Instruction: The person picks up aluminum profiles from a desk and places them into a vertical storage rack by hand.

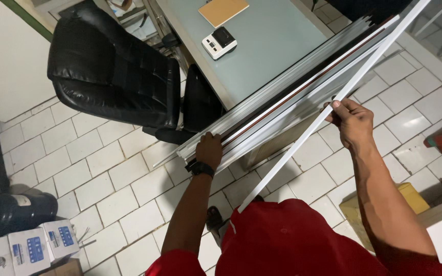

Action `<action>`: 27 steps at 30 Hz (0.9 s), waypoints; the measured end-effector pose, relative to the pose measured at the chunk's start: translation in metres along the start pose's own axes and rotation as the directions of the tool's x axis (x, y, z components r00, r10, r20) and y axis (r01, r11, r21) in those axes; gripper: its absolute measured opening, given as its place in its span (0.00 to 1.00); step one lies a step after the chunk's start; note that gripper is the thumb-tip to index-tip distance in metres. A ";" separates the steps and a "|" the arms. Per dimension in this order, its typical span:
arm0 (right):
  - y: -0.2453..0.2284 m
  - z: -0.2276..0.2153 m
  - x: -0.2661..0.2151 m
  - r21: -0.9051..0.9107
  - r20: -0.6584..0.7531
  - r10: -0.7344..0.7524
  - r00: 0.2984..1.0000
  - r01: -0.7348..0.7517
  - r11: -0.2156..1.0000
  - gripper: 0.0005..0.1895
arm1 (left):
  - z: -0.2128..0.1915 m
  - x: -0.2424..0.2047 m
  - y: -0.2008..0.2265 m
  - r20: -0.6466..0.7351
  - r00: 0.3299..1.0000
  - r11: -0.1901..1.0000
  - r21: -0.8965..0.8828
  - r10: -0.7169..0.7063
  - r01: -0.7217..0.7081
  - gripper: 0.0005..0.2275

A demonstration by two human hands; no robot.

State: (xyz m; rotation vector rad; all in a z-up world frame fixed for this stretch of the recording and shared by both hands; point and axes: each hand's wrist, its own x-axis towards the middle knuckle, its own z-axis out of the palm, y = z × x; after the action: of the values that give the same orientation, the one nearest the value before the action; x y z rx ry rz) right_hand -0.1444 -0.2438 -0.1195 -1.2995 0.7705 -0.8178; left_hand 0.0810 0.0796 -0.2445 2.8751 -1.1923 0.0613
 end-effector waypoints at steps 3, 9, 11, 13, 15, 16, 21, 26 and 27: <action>-0.002 0.005 -0.001 0.014 0.003 0.005 1.000 -0.005 1.000 0.12 | 0.014 0.003 -0.006 -0.008 1.000 1.000 -0.010 0.002 -0.002 0.08; -0.003 0.006 -0.002 0.003 0.001 0.022 1.000 -0.022 1.000 0.12 | 0.039 0.010 -0.011 0.003 1.000 0.994 -0.104 -0.028 0.028 0.09; -0.005 0.006 -0.003 0.000 0.005 0.023 1.000 -0.023 1.000 0.12 | 0.012 0.007 -0.010 -0.002 0.998 0.990 -0.125 -0.066 0.065 0.08; -0.004 0.006 -0.003 -0.004 0.007 0.023 1.000 -0.023 1.000 0.12 | 0.011 0.008 -0.013 -0.006 0.995 0.984 -0.146 -0.102 0.100 0.07; -0.002 0.006 -0.002 -0.012 0.018 0.016 1.000 -0.016 1.000 0.13 | 0.038 0.014 -0.022 0.007 0.997 0.994 -0.078 -0.080 0.080 0.06; -0.004 0.008 -0.003 -0.011 0.017 0.015 1.000 -0.015 1.000 0.13 | 0.043 0.015 -0.024 0.006 0.997 0.994 -0.078 -0.078 0.079 0.06; 0.008 0.008 0.005 -0.010 0.021 0.015 1.000 -0.015 1.000 0.13 | 0.035 0.020 -0.023 -0.217 0.975 0.998 -0.042 -0.048 0.040 0.09; 0.027 0.004 0.014 0.007 0.011 0.026 1.000 -0.026 1.000 0.12 | 0.016 0.015 -0.024 -0.285 0.958 1.000 0.030 0.018 -0.010 0.08; 0.033 0.003 0.019 0.017 0.017 0.021 1.000 -0.021 1.000 0.13 | 0.006 0.013 -0.023 -0.243 0.970 0.999 -0.038 0.002 -0.012 0.05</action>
State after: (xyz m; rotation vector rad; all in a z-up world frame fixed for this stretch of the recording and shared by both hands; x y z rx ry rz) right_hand -0.1299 -0.2559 -0.1526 -1.2792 0.7610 -0.7949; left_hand 0.1063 0.0862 -0.2503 2.7305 -1.1426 0.3745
